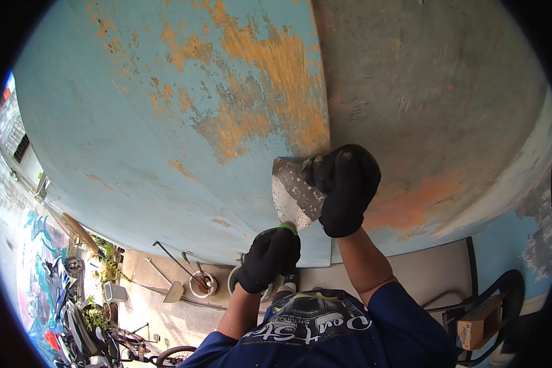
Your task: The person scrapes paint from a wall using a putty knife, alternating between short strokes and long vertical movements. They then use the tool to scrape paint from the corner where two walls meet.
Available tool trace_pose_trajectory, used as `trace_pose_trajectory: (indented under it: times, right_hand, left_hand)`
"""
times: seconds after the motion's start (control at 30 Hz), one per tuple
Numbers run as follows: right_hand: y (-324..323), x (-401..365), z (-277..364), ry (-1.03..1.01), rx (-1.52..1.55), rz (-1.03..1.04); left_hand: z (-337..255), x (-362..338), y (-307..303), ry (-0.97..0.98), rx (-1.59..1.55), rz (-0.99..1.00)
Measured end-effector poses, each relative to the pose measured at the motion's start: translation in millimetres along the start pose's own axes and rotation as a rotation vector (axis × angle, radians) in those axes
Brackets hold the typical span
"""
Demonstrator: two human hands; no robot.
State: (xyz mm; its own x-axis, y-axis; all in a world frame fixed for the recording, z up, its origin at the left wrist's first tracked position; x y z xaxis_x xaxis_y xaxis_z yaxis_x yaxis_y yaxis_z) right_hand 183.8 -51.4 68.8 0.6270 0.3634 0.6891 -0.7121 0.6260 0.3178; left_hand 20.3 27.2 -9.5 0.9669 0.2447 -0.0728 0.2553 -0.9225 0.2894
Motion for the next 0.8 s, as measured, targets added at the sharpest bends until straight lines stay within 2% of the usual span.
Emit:
trace_pose_trajectory:
  times: [0.03, 0.1, 0.17, 0.27, 0.37, 0.47, 0.57, 0.6, 0.63, 0.7, 0.8]
  right_hand:
    - [3, -3, 8, 0.008, 0.001, 0.001]
    - [4, -12, 17, 0.108, 0.266, -0.079]
    - [-8, -19, 8, 0.054, 0.268, -0.046]
    - [-16, -21, 4, 0.032, 0.285, -0.035]
    - [-13, -19, 1, 0.012, 0.3, -0.039]
    - [-13, -16, -4, -0.024, 0.274, -0.023]
    - [-11, -13, 1, 0.045, 0.285, -0.054]
    - [-12, -10, 3, 0.086, 0.325, -0.085]
    - [-16, -15, 3, 0.099, 0.322, -0.094]
    - [-24, -17, 0, 0.027, 0.389, 0.004]
    - [-34, -22, -7, 0.042, 0.436, -0.009]
  left_hand:
    - [-2, -4, 1, -0.014, -0.011, 0.011]
    - [8, -11, 10, 0.015, -0.015, -0.017]
    - [12, -6, 12, 0.071, -0.02, -0.031]
    - [13, -3, 4, -0.034, 0.055, 0.089]
    - [13, -1, 6, 0.005, 0.052, 0.036]
    - [17, 5, -2, -0.029, -0.045, 0.12]
    - [9, 7, 7, 0.019, -0.012, 0.095]
    - [7, 6, 14, 0.007, 0.082, -0.009]
    - [11, 2, 17, -0.008, 0.076, -0.011]
    - [10, 2, 17, -0.031, 0.071, 0.013]
    - [9, 2, 20, -0.016, 0.134, 0.013]
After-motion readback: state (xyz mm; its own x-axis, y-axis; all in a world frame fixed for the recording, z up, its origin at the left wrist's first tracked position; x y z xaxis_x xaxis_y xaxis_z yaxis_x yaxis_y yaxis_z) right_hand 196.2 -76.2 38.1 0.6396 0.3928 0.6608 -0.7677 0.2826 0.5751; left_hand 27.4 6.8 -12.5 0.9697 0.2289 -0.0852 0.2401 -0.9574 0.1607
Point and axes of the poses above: each hand's wrist, its own x-axis towards the middle knuckle, its own y-axis out of the palm, z = x × y, the point moved 2 cm from there along x, towards the middle knuckle, and after that the axes turned 7 degrees about z, right-handed, at the moved point
